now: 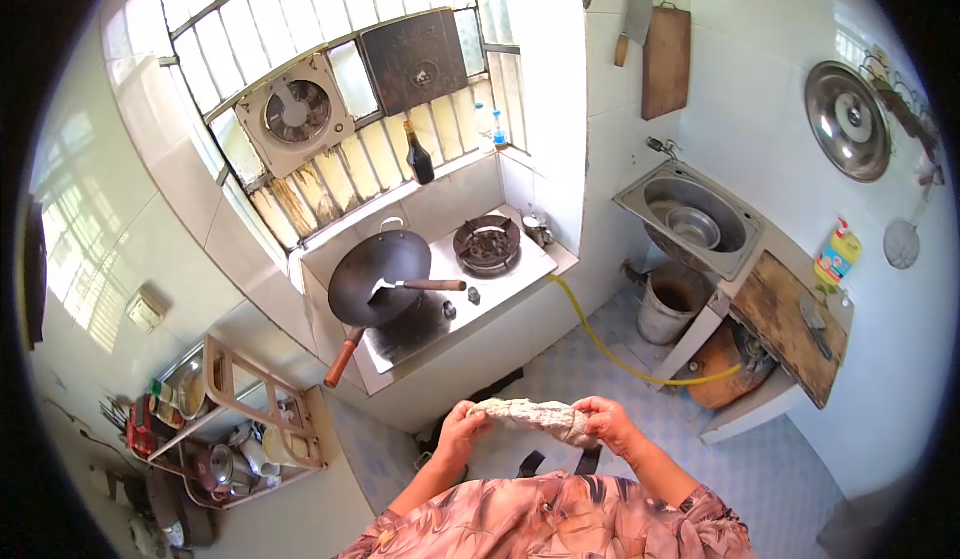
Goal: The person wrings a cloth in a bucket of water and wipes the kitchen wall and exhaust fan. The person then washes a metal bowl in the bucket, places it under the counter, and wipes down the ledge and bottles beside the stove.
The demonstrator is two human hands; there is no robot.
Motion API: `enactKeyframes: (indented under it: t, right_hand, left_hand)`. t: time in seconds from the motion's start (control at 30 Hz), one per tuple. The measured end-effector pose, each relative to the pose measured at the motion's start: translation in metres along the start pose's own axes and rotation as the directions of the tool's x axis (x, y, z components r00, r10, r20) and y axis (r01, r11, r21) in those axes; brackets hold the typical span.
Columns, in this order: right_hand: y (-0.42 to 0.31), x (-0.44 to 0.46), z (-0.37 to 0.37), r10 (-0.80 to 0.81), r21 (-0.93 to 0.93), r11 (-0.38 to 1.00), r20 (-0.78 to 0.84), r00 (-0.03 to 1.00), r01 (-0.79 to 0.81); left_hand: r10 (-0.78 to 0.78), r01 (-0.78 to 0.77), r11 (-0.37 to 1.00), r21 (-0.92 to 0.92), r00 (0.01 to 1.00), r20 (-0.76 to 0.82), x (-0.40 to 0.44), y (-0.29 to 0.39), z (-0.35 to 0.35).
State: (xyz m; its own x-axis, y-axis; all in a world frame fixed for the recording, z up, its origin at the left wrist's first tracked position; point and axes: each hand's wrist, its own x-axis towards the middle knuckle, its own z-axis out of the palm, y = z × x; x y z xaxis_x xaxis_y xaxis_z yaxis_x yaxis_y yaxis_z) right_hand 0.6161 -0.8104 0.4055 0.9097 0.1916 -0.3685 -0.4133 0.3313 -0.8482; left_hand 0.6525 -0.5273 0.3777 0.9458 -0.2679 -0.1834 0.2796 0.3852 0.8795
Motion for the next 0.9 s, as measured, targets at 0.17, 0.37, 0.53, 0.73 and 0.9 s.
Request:
enactKeyframes:
  t: [0.17,0.37,0.53,0.73,0.9]
  right_hand:
    - [-0.047,0.068,-0.016,-0.099,-0.243,0.964,0.042,0.994,0.106]
    - [-0.099,0.161,-0.017,-0.588,-0.523,0.688,0.005,0.809,0.503]
    - [-0.100,0.231,-0.021,0.048,-0.047,0.998,0.162,0.986,-0.041]
    - [-0.120,0.296,0.024,-0.348,-0.611,0.335,0.627,0.697,0.717]
    - [-0.162,0.354,0.035,-0.222,-0.558,0.186,0.778,0.588,0.809]
  left_hand:
    - [0.409,-0.411,0.785,0.463,0.906,0.110,0.056,0.062,0.038]
    - [0.316,-0.309,0.947,0.082,0.944,-0.092,0.146,0.100,0.080]
    - [0.246,-0.345,0.863,0.369,0.925,0.290,0.241,0.093,0.103]
    - [-0.067,-0.629,0.372,0.682,0.715,0.696,0.282,0.127,0.122]
    - [0.127,-0.585,0.258,0.769,0.809,0.574,0.297,0.155,0.097]
